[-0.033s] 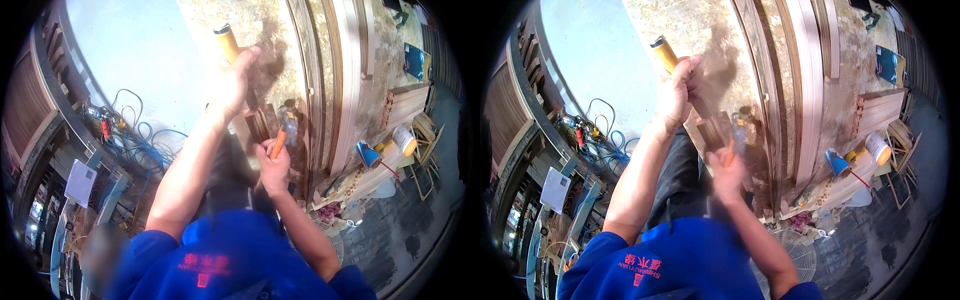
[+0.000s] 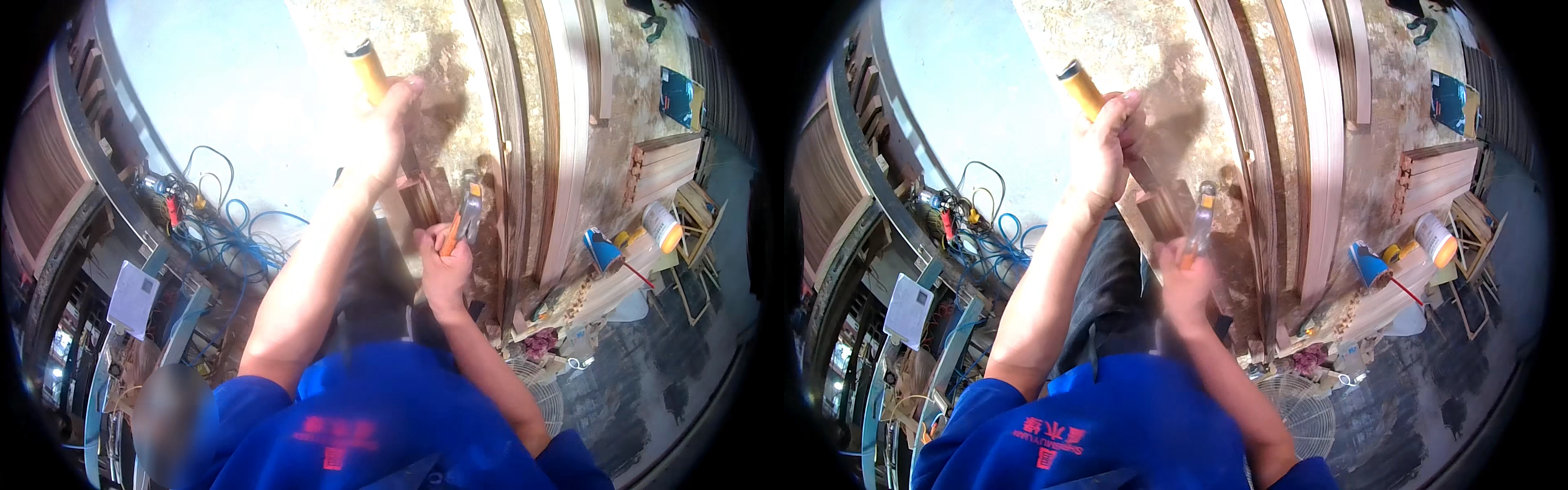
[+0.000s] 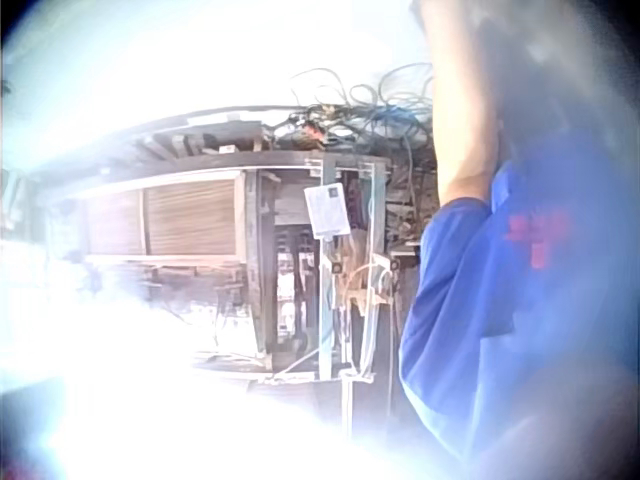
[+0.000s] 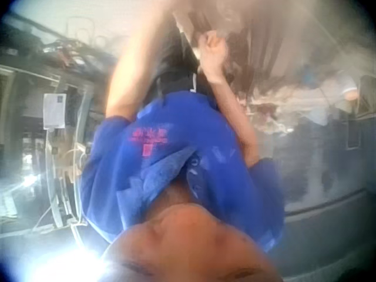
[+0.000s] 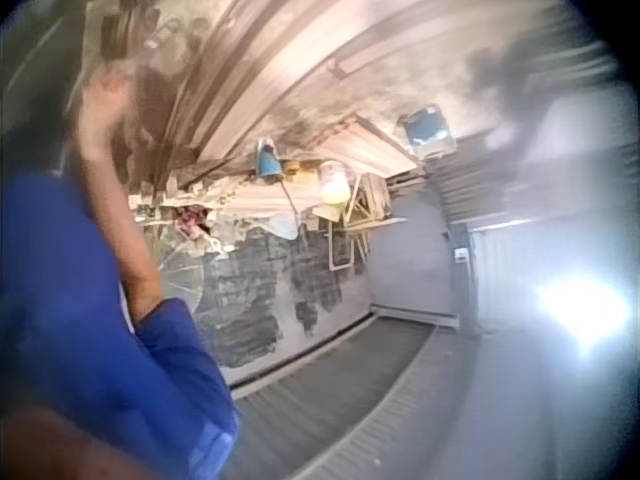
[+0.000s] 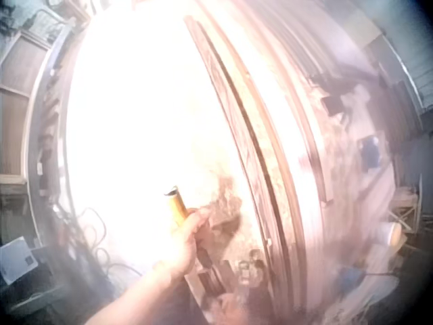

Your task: The person pours a yellowish liquid into a small container, stirs it, and applies it to wooden planks. They then use a hand saw to cut a plank, a hammer to drive nails, and an orbital sander to smooth the surface. The person also uses a brush to apply a substance to the wood.

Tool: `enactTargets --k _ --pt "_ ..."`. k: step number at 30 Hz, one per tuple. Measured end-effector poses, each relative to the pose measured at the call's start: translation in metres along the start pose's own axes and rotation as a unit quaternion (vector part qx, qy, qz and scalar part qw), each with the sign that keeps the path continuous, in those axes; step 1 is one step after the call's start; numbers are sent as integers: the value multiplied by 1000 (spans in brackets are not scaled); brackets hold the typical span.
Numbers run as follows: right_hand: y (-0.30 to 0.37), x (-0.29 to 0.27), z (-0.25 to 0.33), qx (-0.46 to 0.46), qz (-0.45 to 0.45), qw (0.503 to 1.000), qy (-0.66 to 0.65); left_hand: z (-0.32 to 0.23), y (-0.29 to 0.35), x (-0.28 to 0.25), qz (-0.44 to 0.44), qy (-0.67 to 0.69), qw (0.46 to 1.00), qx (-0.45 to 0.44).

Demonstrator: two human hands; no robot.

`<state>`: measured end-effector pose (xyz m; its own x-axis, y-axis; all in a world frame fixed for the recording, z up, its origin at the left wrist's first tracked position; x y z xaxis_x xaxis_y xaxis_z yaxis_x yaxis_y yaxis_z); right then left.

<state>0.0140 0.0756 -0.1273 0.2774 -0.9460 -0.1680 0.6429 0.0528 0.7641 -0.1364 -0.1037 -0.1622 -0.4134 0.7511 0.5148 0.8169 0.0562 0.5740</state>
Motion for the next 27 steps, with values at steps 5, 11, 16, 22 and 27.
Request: enactTargets --k 5,11,16,22,27 --pt "-6 7 -11 -68 -64 994 60 3 48 4 80 -232 966 85" --pt "-4 8 -14 -122 -86 984 97 -24 48 -56 189 182 961 88" --pt "-4 7 -19 -117 -72 988 66 -6 55 -27 113 -647 750 -79" --pt "-3 7 -27 -123 -79 985 86 35 40 -15 176 -705 684 -67" --pt "0 11 -10 -115 -89 989 19 -14 38 -61 44 -411 909 -55"
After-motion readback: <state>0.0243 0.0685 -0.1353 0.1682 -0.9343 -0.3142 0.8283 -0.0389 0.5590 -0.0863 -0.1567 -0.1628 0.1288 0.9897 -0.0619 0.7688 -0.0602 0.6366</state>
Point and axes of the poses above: each hand's wrist, its own y-axis away from the middle knuckle, its own x-axis out of the palm, z = x × y, the point moved 3 cm from there along -y, towards the middle knuckle, and after that the axes turned 14 degrees about z, right-handed, at the moved point
